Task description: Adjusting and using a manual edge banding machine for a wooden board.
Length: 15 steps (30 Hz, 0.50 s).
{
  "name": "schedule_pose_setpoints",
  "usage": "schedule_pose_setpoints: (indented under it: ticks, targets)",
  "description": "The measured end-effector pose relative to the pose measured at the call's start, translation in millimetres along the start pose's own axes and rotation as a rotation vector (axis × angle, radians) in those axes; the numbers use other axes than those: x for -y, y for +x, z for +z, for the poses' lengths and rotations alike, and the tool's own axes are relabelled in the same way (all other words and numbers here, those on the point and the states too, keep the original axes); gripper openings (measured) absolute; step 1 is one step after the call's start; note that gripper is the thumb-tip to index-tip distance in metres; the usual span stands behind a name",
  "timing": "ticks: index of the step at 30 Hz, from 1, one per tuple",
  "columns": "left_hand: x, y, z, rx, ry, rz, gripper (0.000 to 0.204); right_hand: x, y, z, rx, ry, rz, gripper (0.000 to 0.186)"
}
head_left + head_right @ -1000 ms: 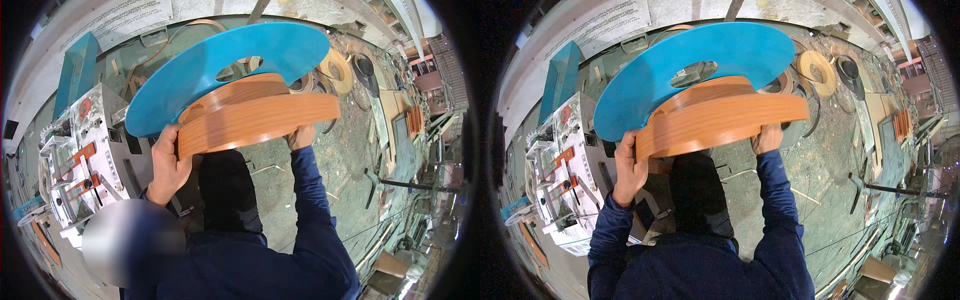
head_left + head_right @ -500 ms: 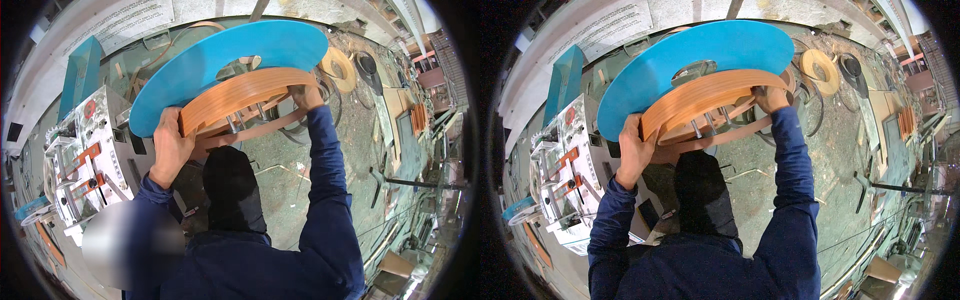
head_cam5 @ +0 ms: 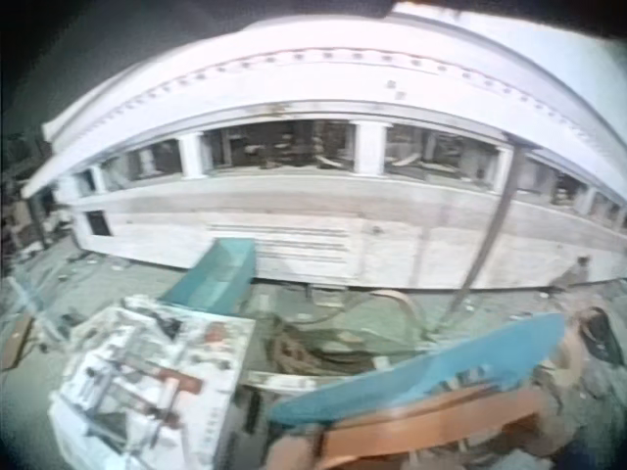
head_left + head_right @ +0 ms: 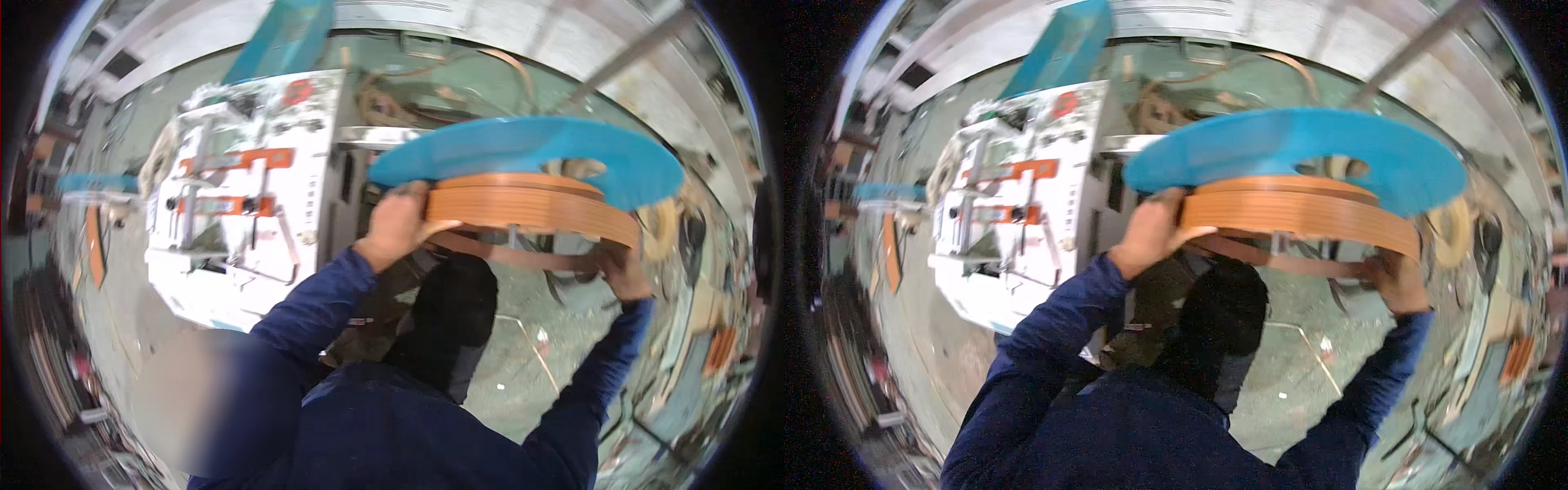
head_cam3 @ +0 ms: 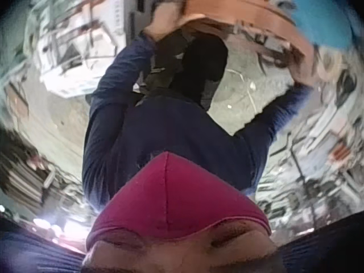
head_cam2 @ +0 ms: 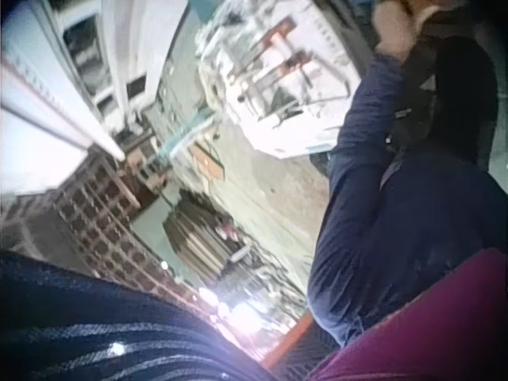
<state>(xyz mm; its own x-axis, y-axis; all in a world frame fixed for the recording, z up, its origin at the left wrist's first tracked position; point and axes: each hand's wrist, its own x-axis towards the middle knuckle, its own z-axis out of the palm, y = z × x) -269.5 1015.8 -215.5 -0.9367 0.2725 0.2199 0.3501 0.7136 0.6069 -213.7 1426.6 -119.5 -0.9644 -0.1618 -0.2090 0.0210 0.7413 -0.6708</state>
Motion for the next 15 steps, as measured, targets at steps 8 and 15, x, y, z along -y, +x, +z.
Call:
schedule_pose_setpoints:
  ticks: [8, 15]
  targets:
    - [3, -11, -7, 0.047, 0.042, -0.051, 0.081, 40, 25, -24, 0.233, 0.378, 0.161, 0.031]
    - [-22, -24, -30, 0.169, -0.011, -0.175, 0.068, 96, 29, 20, 0.242, 0.238, -0.055, 0.031]
